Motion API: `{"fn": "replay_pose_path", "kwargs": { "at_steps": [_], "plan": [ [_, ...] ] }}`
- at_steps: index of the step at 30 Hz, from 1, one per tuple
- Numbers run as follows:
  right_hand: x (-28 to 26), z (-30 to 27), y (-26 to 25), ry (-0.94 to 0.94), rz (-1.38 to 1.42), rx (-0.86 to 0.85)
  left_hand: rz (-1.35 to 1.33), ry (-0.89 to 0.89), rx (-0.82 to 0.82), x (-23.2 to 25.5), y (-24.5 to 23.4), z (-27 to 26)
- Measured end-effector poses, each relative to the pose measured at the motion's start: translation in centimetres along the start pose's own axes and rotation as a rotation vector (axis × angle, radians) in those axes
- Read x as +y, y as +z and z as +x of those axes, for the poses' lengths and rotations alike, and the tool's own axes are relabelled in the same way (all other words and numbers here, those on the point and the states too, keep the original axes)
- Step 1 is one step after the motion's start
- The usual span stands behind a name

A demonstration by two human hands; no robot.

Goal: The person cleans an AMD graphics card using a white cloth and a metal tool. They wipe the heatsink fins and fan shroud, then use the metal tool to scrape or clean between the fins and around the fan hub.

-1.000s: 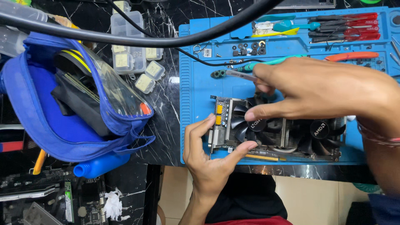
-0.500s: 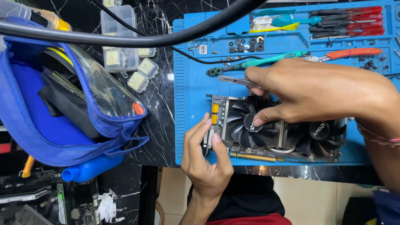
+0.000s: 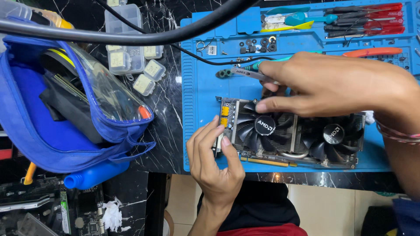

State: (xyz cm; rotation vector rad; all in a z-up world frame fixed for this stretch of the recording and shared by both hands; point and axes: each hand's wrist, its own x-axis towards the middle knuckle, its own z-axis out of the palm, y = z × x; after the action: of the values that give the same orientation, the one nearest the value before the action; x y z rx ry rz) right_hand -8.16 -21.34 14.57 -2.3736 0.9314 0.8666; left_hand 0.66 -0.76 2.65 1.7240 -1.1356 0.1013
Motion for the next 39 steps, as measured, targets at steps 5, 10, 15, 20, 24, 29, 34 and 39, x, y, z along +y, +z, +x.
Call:
{"fn": "replay_pose_path", "kwargs": {
  "at_steps": [5,10,15,20,24,29,34,39],
  "plan": [
    [2.0,0.0,0.7,-0.064,0.141,0.199,-0.001,-0.011,-0.013,0.2,0.1,0.0],
    [1.9,-0.5,0.2,-0.676,0.393,0.607,0.059,0.046,-0.028,0.4,-0.1,0.3],
    [1.9,0.2,0.5,-0.72,0.448,0.542,0.024,0.103,-0.013,0.0,-0.1,0.3],
    [1.6,0.6,0.4,-0.829,0.364,0.486,0.022,0.121,-0.011,0.0,-0.2,0.7],
    [1.5,0.6,0.5,-0.861,0.364,0.497,0.046,0.103,-0.017,0.0,-0.2,0.7],
    [0.8,-0.2,0.6,-0.886,0.341,0.56,0.081,0.111,0.01,-0.4,0.2,0.5],
    [0.7,-0.4,0.7,-0.913,0.309,0.502,0.079,0.109,0.015,-0.5,0.2,0.4],
    [1.3,-0.2,1.2,-0.915,0.235,0.424,0.083,0.108,0.011,-0.7,0.3,0.1]
  ]
}}
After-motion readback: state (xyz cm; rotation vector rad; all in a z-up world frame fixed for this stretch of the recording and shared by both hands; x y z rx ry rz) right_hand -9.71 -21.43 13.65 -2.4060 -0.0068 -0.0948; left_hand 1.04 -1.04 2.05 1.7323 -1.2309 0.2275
